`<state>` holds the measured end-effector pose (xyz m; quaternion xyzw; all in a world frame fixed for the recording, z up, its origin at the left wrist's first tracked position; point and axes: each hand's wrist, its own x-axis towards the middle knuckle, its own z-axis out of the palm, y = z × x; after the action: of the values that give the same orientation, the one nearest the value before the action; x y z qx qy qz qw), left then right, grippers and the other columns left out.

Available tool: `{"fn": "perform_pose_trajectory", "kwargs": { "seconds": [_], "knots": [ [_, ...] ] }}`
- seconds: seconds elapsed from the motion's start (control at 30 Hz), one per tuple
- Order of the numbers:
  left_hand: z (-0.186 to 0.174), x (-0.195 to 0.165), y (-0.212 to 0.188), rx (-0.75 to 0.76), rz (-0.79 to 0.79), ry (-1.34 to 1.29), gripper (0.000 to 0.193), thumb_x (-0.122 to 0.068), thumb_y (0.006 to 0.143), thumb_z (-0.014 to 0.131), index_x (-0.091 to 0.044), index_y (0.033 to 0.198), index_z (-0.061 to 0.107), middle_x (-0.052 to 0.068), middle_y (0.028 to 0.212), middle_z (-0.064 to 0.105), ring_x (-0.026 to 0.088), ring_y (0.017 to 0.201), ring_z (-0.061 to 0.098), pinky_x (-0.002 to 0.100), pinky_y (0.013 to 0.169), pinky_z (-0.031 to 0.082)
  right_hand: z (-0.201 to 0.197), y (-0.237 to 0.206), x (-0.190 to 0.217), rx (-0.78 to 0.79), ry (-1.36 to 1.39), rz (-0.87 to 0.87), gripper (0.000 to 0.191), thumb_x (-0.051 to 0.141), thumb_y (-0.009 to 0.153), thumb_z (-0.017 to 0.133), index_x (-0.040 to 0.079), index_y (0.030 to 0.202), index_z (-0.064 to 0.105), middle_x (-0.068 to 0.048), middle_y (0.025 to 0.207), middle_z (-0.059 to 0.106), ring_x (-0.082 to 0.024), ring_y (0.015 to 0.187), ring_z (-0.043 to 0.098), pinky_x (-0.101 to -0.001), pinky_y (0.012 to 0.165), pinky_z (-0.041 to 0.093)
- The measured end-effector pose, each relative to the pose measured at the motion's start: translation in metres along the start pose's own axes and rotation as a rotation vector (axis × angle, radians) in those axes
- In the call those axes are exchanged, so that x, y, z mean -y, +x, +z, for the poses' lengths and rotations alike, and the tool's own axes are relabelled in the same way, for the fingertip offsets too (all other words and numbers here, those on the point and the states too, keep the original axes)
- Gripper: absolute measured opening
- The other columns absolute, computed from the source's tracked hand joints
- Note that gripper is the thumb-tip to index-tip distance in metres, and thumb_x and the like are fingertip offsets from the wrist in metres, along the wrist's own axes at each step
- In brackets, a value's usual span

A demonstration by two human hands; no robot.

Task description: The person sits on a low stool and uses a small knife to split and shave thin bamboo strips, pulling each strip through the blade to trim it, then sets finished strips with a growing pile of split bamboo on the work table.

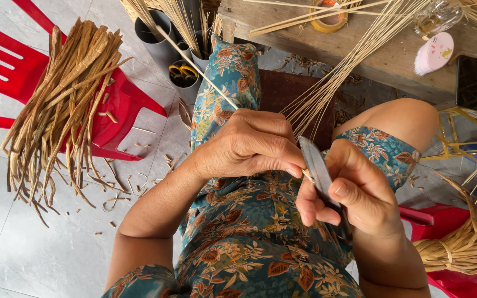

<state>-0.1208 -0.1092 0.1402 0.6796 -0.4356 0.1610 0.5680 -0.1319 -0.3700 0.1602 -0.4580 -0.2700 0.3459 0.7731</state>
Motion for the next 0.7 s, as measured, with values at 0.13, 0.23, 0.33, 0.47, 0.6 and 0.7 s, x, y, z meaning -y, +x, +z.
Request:
{"fn": "perform_pose_trajectory", "kwargs": {
  "seconds": [0.13, 0.23, 0.33, 0.47, 0.6, 0.7],
  "knots": [
    [-0.0017, -0.0018, -0.0021, 0.027, -0.039, -0.082, 0.017, -0.024, 0.1, 0.076, -0.01, 0.109, 0.075, 0.002, 0.091, 0.067, 0.017, 0.081, 0.067, 0.031, 0.069, 0.051, 0.0014, -0.0045, 0.0026, 0.014, -0.168, -0.021, 0.032, 0.026, 0.113, 0.055, -0.001, 0.127, 0.047, -0.028, 0.089, 0.073, -0.011, 0.057, 0.05, -0.0243, 0.055, 0.044],
    [-0.0029, -0.0017, -0.0026, 0.048, -0.063, -0.129, 0.016, -0.023, 0.101, 0.075, -0.009, 0.109, 0.075, 0.002, 0.092, 0.068, 0.017, 0.081, 0.067, 0.031, 0.069, 0.051, -0.0007, -0.0059, 0.0049, 0.044, -0.151, 0.001, 0.036, 0.026, 0.112, 0.054, -0.002, 0.134, 0.045, -0.027, 0.088, 0.073, -0.01, 0.056, 0.051, -0.0237, 0.054, 0.045],
    [-0.004, -0.0012, -0.0022, 0.046, -0.056, -0.122, 0.015, -0.022, 0.102, 0.075, -0.01, 0.111, 0.074, 0.002, 0.094, 0.068, 0.017, 0.082, 0.067, 0.031, 0.071, 0.051, -0.0033, -0.0061, 0.0045, 0.061, -0.092, -0.008, 0.036, 0.025, 0.113, 0.054, -0.001, 0.136, 0.044, -0.028, 0.088, 0.074, -0.01, 0.056, 0.051, -0.0228, 0.054, 0.044],
    [-0.0029, -0.0021, -0.0016, 0.056, -0.041, -0.114, 0.013, -0.022, 0.103, 0.074, -0.011, 0.111, 0.075, 0.002, 0.09, 0.067, 0.018, 0.083, 0.067, 0.031, 0.071, 0.052, -0.0038, -0.009, 0.0021, 0.044, -0.096, 0.014, 0.035, 0.024, 0.113, 0.055, -0.001, 0.135, 0.045, -0.029, 0.09, 0.074, -0.01, 0.056, 0.05, -0.0232, 0.054, 0.045],
    [-0.0048, -0.0031, -0.0015, 0.078, -0.045, -0.125, 0.013, -0.022, 0.103, 0.074, -0.011, 0.111, 0.074, 0.002, 0.093, 0.067, 0.017, 0.081, 0.066, 0.031, 0.069, 0.051, -0.0056, -0.0104, 0.003, 0.06, -0.108, 0.027, 0.033, 0.022, 0.113, 0.055, -0.001, 0.134, 0.046, -0.028, 0.091, 0.073, -0.01, 0.058, 0.05, -0.0231, 0.055, 0.045],
    [-0.0075, -0.0058, -0.0034, 0.121, -0.08, -0.129, 0.014, -0.021, 0.104, 0.073, -0.01, 0.113, 0.075, 0.002, 0.091, 0.065, 0.018, 0.08, 0.066, 0.031, 0.068, 0.05, -0.0071, -0.0112, 0.0064, 0.084, -0.109, 0.054, 0.032, 0.021, 0.112, 0.054, -0.002, 0.133, 0.047, -0.027, 0.091, 0.073, -0.009, 0.058, 0.05, -0.0231, 0.055, 0.045]
  ]
}}
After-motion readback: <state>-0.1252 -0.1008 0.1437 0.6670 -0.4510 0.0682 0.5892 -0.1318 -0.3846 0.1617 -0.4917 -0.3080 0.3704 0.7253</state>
